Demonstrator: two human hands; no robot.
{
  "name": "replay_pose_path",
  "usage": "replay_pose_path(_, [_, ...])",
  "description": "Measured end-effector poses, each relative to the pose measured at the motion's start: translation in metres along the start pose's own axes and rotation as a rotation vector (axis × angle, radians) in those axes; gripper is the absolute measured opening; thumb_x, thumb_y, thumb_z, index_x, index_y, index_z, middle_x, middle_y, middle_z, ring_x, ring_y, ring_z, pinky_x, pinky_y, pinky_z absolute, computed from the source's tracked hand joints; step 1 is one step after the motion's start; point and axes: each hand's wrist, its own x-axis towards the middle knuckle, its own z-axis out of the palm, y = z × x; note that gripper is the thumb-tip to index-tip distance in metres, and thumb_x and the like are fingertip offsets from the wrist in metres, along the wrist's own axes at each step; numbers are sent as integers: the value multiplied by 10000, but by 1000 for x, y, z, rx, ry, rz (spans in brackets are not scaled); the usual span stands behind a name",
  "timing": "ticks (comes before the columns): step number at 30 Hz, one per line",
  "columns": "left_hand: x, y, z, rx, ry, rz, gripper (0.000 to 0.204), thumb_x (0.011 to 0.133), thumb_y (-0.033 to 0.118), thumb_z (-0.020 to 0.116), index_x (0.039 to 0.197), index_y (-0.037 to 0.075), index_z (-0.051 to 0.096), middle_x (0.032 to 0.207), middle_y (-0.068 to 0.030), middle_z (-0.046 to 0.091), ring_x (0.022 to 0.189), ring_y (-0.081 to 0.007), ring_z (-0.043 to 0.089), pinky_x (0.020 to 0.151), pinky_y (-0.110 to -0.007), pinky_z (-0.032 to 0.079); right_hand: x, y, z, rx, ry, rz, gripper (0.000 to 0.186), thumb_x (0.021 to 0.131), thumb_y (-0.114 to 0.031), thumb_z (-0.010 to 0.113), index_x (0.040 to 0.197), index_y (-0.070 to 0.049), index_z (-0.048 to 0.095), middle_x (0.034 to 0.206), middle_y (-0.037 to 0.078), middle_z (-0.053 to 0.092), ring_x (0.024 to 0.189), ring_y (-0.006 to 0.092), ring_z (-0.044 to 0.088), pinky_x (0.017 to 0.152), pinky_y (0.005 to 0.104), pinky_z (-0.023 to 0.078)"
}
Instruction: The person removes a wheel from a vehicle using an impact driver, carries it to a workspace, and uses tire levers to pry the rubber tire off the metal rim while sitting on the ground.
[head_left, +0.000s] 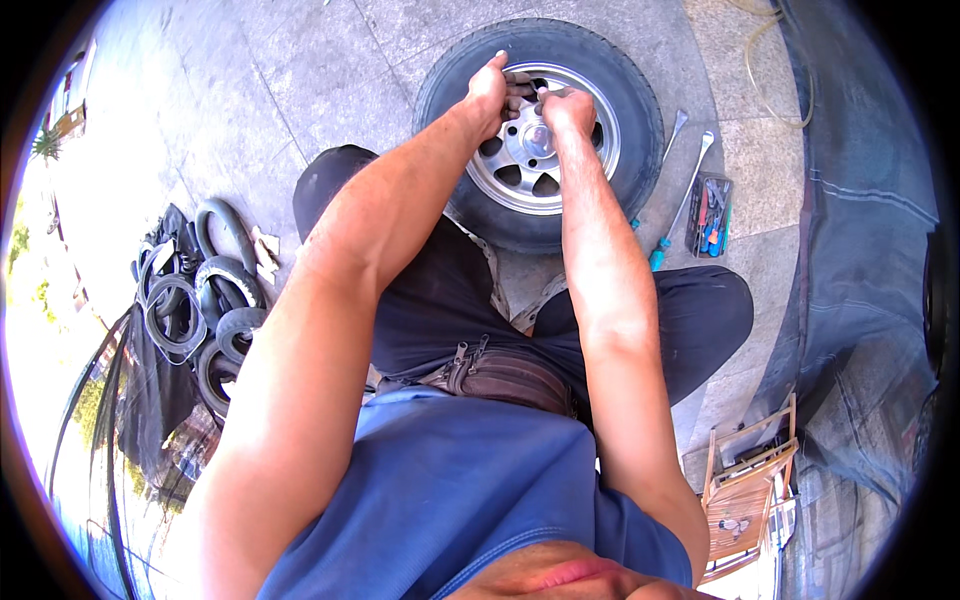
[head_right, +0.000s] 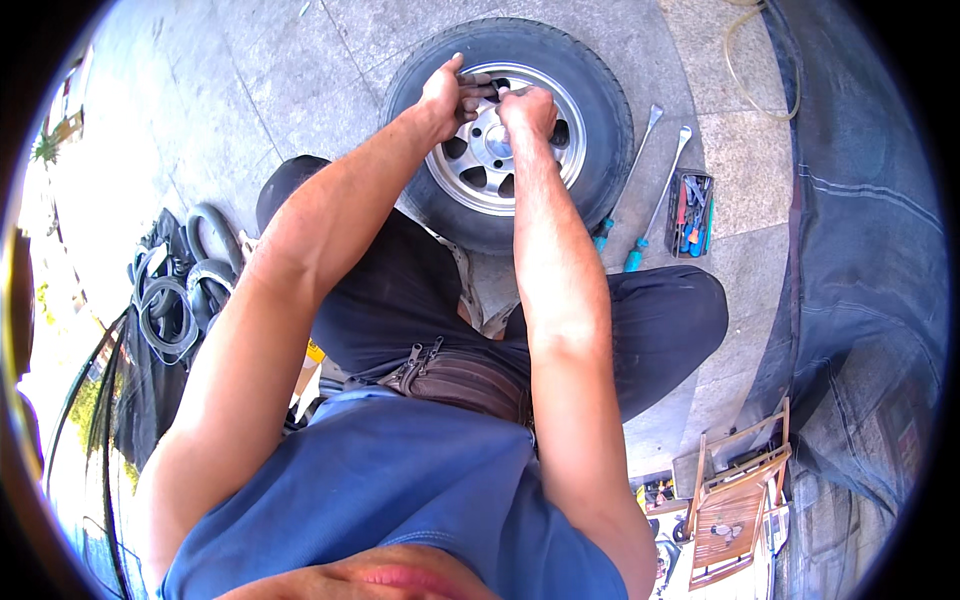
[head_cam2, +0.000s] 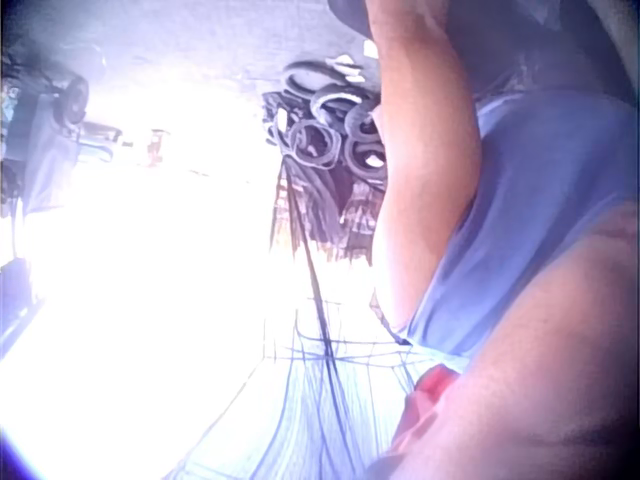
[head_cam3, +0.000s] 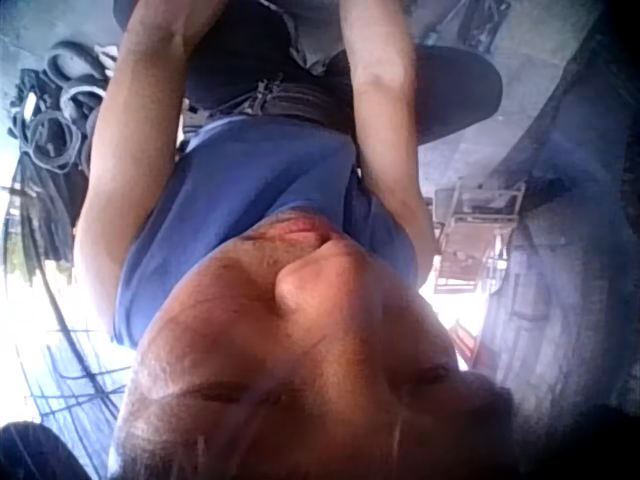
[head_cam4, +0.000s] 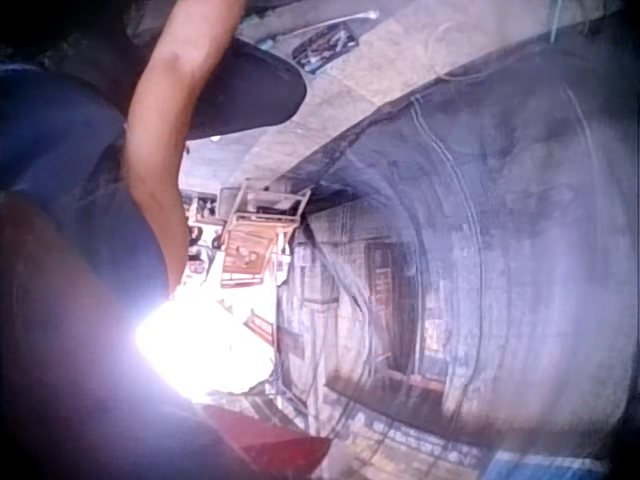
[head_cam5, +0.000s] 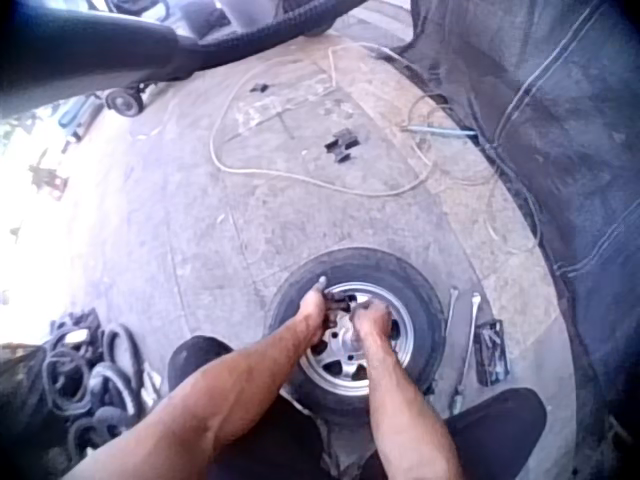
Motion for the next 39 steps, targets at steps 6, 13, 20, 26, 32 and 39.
replay_pose_path(6, [-2, -1, 2, 0, 37, 14, 594, 1067, 454, 298, 1176, -16, 645, 1161, -193, 706, 503, -97, 325, 543, -287, 370, 3, -11, 3, -67, -64, 197, 292, 880, -250, 769, 875, 42, 757, 792, 111, 755, 687, 172, 693, 636, 371, 513])
replay_pose_path(13, [3, 1, 5, 12, 40, 10, 603, 1065, 463, 301, 1151, -15, 658, 1144, -192, 716, 509, -97, 334, 552, -290, 370, 25, 11, 10, 55, -196, 145, 190, 894, -192, 758, 834, -16, 720, 759, 61, 708, 558, 126, 547, 476, 333, 397])
replay_pose_path(20, [5, 1, -1, 4, 45, 11, 613, 1063, 469, 299, 1152, -15, 664, 1155, -193, 715, 511, -98, 328, 552, -294, 372, 6, -6, -12, 203, -383, 252, 239, 979, -251, 667, 845, -61, 721, 675, -14, 614, 520, 87, 459, 444, 289, 314])
replay_pose_path(26, [6, 2, 4, 10, 37, 13, 615, 1061, 472, 301, 1154, -15, 665, 1137, -198, 715, 512, -93, 312, 540, -289, 364, 35, 17, 6, -41, -289, 12, 341, 950, -302, 686, 964, 35, 735, 836, 141, 734, 646, 236, 673, 621, 407, 545])
replay_pose_path(32, [12, -1, -2, -3, 17, 28, 607, 1066, 461, 308, 1140, -31, 655, 1117, -225, 711, 496, -97, 315, 528, -286, 370, 20, 4, 8, -143, -171, 14, 322, 900, -321, 738, 891, -2, 782, 911, 206, 751, 858, 274, 731, 781, 425, 534])
replay_pose_path(39, [11, -3, 1, 66, 17, 50, 478, 1058, 407, 408, 1069, 2, 662, 1016, -153, 729, 494, -106, 337, 512, -285, 393, -12, -5, 11, -873, 64, -579, 266, 887, -284, 693, 967, -41, 767, 925, 165, 758, 936, 323, 742, 799, 455, 585])
